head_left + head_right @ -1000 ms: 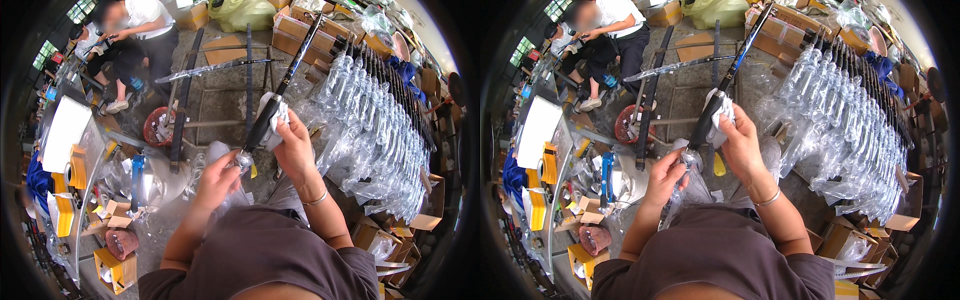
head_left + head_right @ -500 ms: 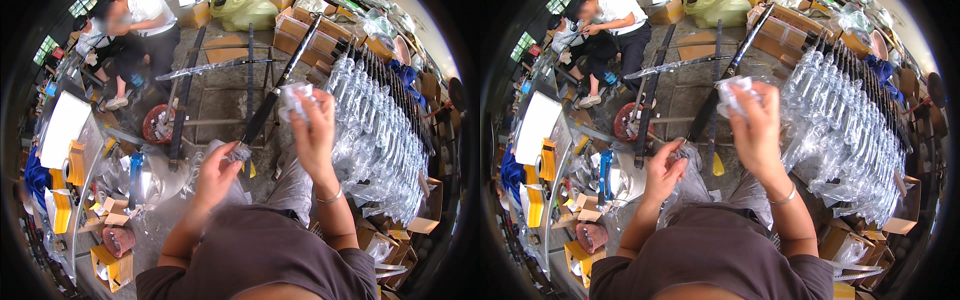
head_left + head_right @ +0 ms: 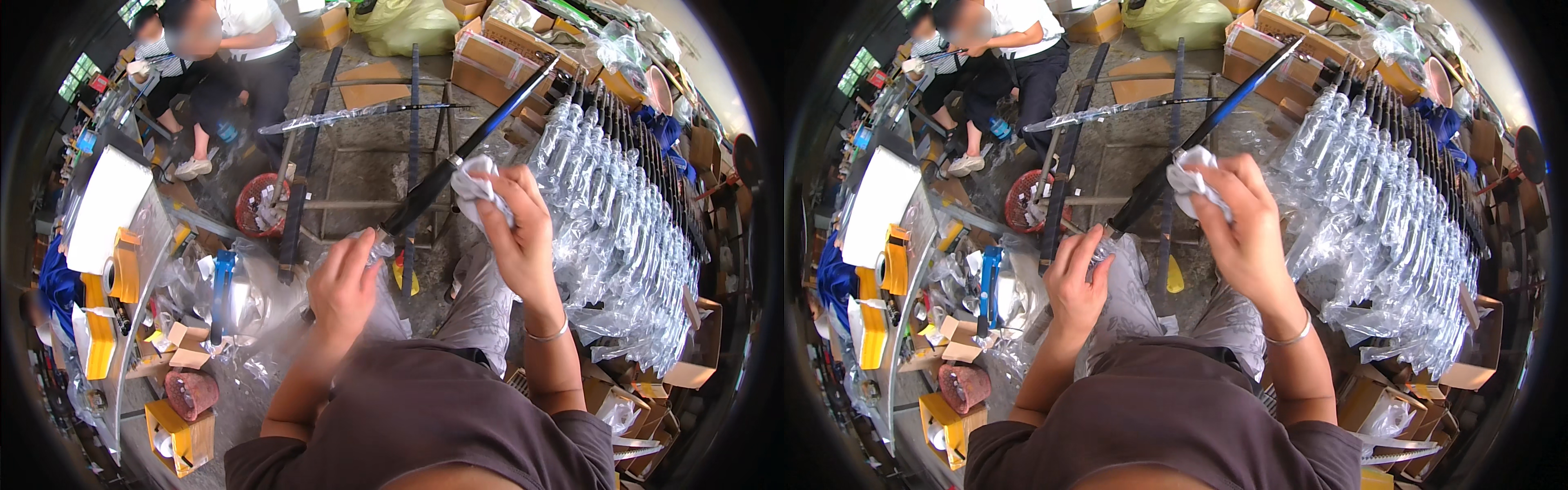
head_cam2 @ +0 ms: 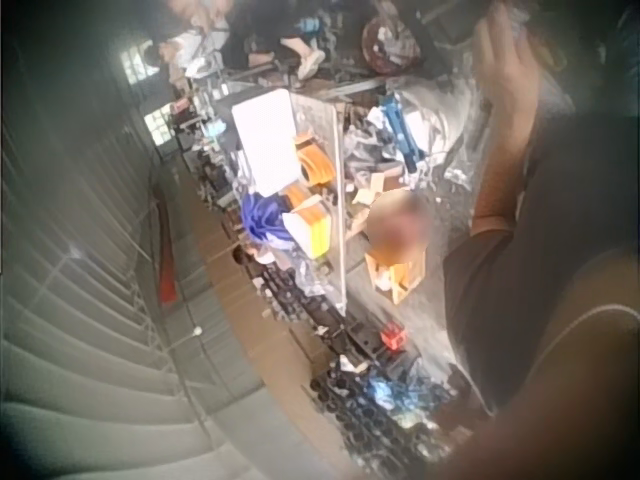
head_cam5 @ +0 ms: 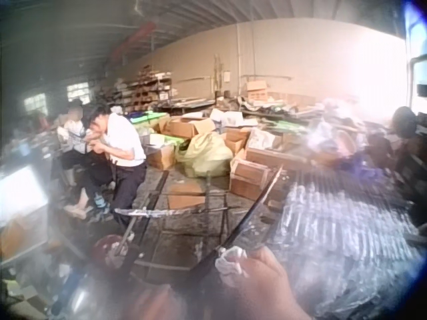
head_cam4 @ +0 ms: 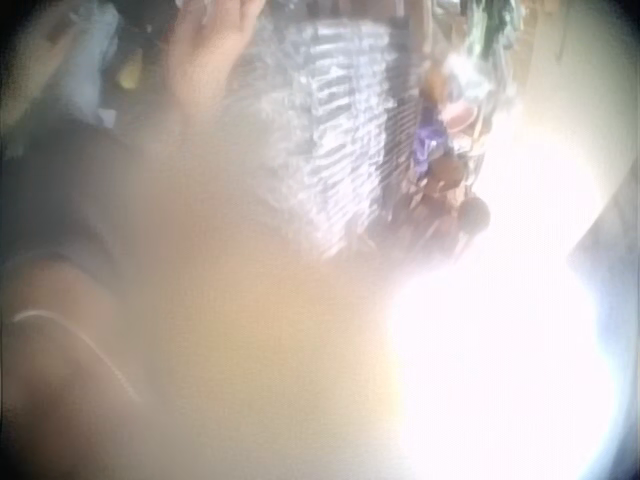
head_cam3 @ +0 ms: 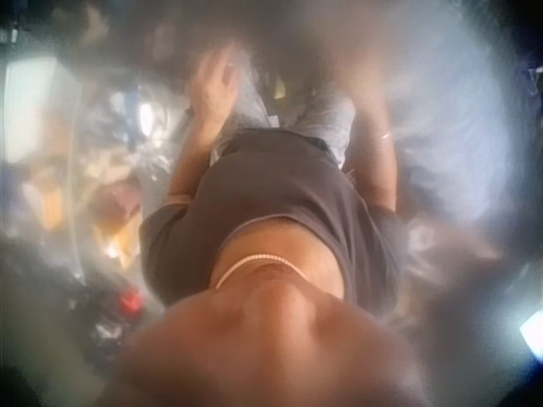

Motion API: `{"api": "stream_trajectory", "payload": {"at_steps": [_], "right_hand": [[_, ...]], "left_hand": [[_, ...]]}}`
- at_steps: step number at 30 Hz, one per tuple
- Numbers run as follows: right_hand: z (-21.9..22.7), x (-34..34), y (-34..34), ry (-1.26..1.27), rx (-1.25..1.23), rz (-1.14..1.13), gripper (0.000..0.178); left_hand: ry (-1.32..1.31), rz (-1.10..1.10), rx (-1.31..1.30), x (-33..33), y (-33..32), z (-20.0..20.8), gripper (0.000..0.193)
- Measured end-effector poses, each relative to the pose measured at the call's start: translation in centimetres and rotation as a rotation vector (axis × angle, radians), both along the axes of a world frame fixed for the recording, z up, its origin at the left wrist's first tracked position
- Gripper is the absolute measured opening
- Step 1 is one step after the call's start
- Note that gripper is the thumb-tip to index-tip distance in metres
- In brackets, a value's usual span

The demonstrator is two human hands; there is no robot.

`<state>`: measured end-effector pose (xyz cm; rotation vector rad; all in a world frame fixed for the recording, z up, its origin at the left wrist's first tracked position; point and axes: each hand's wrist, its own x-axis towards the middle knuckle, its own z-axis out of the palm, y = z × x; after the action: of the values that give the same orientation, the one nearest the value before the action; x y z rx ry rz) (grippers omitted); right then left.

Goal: The person wipes a long, dark fishing rod with a white cloth, focusing on the handle and reel seat. They then slide a clear plastic sleeve over the rod and place it on a metal rack. The person repeats this process with a second rod, wiping it and sliding a sleeve over it before placing it on the rack.

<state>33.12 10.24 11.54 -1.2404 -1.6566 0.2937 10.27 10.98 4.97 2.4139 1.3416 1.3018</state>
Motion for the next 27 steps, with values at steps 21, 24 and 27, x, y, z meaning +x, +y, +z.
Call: {"api": "stream_trajectory", "payload": {"at_steps": [21, 24, 27], "right_hand": [[-0.8, -5.0, 1.7, -0.298, 0.216, -0.08, 0.034], [-4.8, -5.6, -0.7, -0.303, 0.108, 0.194, 0.038], [-6.6, -3.2, -0.8, -0.313, -0.003, 0.259, 0.03]], "left_hand": [[-0.113, 0.041, -0.014, 0.0, -0.2, 0.9, 0.044], [-0.18, 0.005, -0.082, -0.5, 0.2, 0.9, 0.043], [-0.445, -0.094, -0.334, -1.3, 0.7, 0.2, 0.042]]}}
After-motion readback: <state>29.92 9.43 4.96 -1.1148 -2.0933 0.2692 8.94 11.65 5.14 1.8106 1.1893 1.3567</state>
